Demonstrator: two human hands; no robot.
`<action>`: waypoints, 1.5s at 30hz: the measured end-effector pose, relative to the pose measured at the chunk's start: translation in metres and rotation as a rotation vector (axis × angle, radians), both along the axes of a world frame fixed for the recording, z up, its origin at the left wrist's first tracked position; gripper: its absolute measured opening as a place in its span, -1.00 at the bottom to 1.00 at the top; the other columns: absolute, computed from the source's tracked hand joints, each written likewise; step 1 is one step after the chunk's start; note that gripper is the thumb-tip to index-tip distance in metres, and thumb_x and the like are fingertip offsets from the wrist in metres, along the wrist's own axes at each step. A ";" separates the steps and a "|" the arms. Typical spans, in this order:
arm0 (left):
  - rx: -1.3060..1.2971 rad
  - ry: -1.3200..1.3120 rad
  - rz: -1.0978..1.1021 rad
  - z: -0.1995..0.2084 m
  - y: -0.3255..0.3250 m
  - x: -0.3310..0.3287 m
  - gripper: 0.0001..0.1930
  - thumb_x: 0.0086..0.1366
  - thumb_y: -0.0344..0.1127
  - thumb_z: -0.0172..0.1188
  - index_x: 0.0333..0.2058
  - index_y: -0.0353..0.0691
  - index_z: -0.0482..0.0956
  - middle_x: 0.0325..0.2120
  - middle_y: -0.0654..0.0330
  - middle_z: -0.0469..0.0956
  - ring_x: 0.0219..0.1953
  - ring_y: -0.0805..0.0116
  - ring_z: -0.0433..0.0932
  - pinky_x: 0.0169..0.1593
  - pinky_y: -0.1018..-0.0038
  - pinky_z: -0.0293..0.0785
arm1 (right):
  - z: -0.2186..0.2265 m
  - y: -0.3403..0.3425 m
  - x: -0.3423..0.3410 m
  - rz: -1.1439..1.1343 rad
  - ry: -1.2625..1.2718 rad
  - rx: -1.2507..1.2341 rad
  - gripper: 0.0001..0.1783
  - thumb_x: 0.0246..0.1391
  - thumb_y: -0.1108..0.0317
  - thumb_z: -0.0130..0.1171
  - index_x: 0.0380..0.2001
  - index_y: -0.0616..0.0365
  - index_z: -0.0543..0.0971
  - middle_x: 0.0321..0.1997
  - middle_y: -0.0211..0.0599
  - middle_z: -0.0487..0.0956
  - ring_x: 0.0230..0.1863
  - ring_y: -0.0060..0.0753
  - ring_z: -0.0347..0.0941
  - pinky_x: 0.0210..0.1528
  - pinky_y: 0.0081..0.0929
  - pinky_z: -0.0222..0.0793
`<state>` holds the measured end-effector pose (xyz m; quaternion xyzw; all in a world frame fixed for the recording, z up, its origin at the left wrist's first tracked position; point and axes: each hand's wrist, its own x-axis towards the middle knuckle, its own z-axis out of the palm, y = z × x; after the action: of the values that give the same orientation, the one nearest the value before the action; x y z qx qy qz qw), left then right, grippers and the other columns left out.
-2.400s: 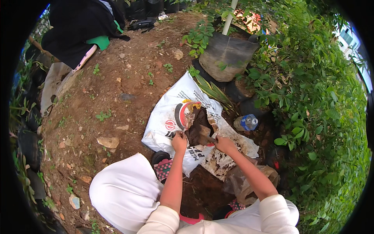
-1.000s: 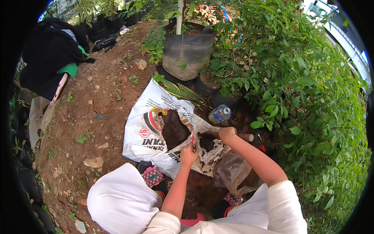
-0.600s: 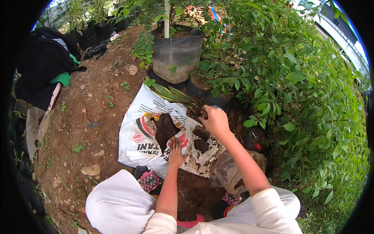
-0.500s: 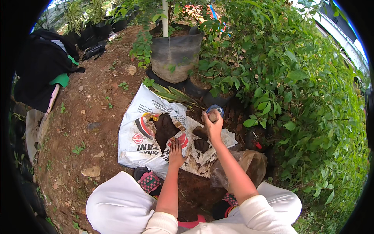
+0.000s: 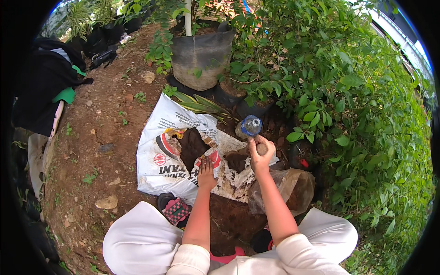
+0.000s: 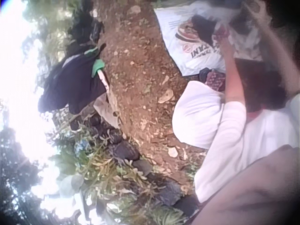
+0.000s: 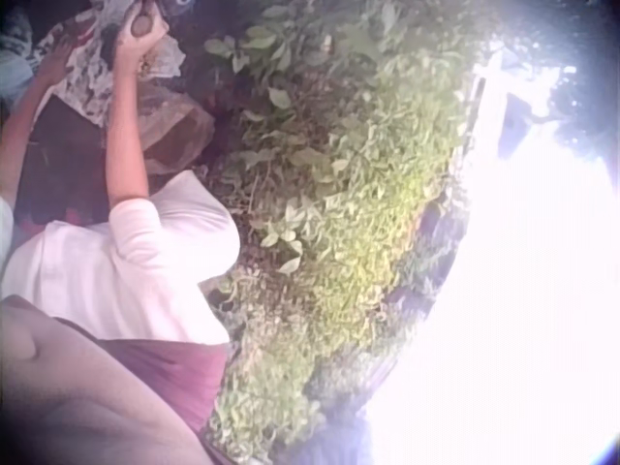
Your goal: The person sits on the ground and repeatedly crushes soil or compost with a wooden pestle on a white sack. They occasionally add water from a plastic bottle to the mixture and continue pounding.
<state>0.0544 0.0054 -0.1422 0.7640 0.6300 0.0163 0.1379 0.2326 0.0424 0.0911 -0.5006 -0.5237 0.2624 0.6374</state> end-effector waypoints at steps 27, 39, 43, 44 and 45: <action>0.163 -0.168 0.064 0.019 -0.010 0.069 -0.16 -0.02 -0.25 0.19 0.21 -0.37 -0.02 0.25 -0.02 -0.02 0.30 0.03 -0.07 0.30 0.23 -0.11 | -0.072 0.017 0.037 -0.169 0.225 -0.024 -0.70 -0.08 0.50 0.17 -0.71 0.23 0.27 -0.68 -0.52 0.25 -0.58 -0.71 0.13 -0.56 -0.65 0.04; 0.051 -0.163 -0.208 -0.028 -0.011 0.115 -0.36 0.16 -0.26 -0.03 0.19 -0.37 0.06 0.20 0.01 0.14 0.25 0.20 0.10 0.28 0.30 -0.04 | -0.046 0.058 0.099 -0.205 0.569 0.032 -0.71 -0.05 0.52 0.07 -0.73 0.14 0.24 -0.78 -0.45 0.20 -0.78 -0.62 0.03 -0.70 -0.59 -0.06; 0.063 -0.019 -0.264 -0.041 -0.021 0.108 -0.37 0.14 -0.27 -0.04 0.18 -0.37 0.09 0.20 0.02 0.14 0.24 0.20 0.13 0.28 0.30 -0.03 | -0.016 0.058 0.099 -0.203 0.587 -0.001 -0.71 -0.05 0.52 0.08 -0.74 0.15 0.25 -0.78 -0.44 0.21 -0.78 -0.61 0.02 -0.71 -0.59 -0.06; 0.071 0.004 -0.280 -0.044 -0.026 0.104 -0.37 0.13 -0.27 -0.04 0.18 -0.37 0.10 0.20 0.02 0.14 0.24 0.20 0.13 0.27 0.30 -0.02 | -0.003 0.052 0.090 -0.179 0.559 -0.005 -0.71 -0.05 0.52 0.08 -0.74 0.15 0.26 -0.78 -0.43 0.21 -0.78 -0.62 0.02 -0.71 -0.60 -0.06; 0.080 0.026 -0.297 -0.046 -0.030 0.101 -0.37 0.13 -0.27 -0.04 0.18 -0.37 0.10 0.20 0.02 0.14 0.24 0.20 0.13 0.27 0.30 -0.02 | 0.014 0.045 0.078 -0.135 0.512 0.005 -0.71 -0.05 0.53 0.09 -0.74 0.15 0.26 -0.77 -0.43 0.22 -0.78 -0.62 0.03 -0.70 -0.60 -0.05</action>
<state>0.1549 -0.0247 -0.1884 0.8538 0.5108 0.0111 0.0999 0.3102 0.0870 0.1052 -0.4503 -0.3113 0.3361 0.7664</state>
